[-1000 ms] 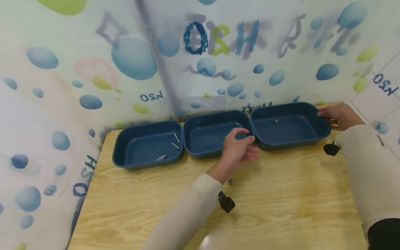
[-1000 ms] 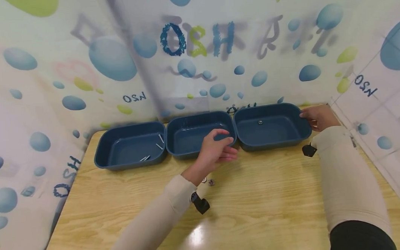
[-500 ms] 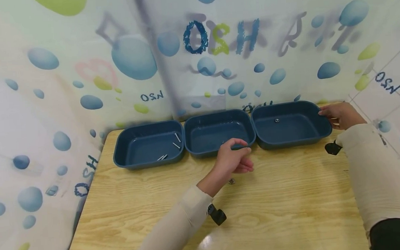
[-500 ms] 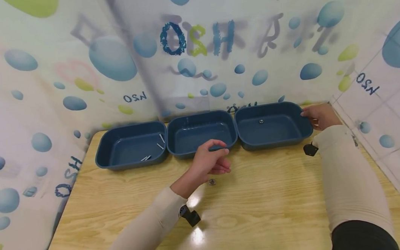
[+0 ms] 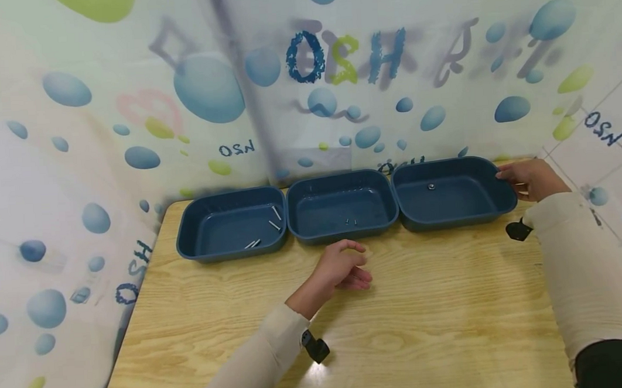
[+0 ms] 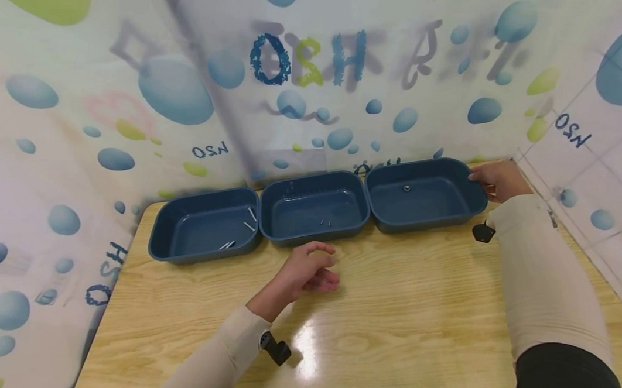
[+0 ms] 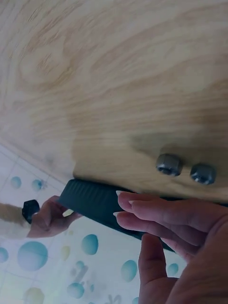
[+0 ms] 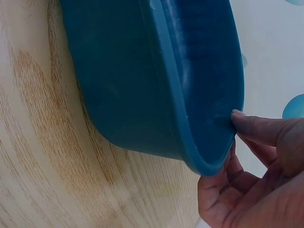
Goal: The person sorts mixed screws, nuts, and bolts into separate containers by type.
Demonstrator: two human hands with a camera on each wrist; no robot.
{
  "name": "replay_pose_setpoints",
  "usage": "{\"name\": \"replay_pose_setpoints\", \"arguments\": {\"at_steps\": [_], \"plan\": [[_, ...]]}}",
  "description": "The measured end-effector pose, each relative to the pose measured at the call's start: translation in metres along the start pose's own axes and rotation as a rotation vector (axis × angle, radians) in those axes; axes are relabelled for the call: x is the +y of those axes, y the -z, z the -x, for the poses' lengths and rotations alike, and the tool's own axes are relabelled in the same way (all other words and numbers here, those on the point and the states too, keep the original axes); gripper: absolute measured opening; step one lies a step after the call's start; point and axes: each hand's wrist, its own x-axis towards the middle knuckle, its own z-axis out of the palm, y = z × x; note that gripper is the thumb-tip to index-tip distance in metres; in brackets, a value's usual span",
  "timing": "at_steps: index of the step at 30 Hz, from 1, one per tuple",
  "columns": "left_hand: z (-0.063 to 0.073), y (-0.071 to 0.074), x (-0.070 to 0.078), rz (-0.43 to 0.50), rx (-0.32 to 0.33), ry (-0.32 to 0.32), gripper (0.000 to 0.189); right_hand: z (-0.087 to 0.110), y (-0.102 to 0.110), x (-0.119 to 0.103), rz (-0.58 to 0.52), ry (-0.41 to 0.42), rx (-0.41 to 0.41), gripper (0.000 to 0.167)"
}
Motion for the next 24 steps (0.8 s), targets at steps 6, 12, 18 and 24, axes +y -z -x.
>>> {"name": "replay_pose_setpoints", "arguments": {"at_steps": [6,12,18,24], "plan": [[-0.003,0.006,-0.014,-0.004,-0.006,0.016,0.028,0.000,0.000,0.000,0.028,0.014,-0.001,0.018],[-0.006,0.009,-0.023,-0.027,-0.024,0.052,0.024,-0.002,0.000,0.002,0.017,0.001,0.002,0.018],[-0.007,0.009,-0.028,-0.057,-0.044,0.079,0.025,-0.004,0.002,0.003,0.000,0.000,0.000,0.028],[-0.009,0.007,-0.035,-0.130,-0.031,0.088,0.028,-0.006,0.003,0.005,0.010,0.012,-0.008,0.031]]}}
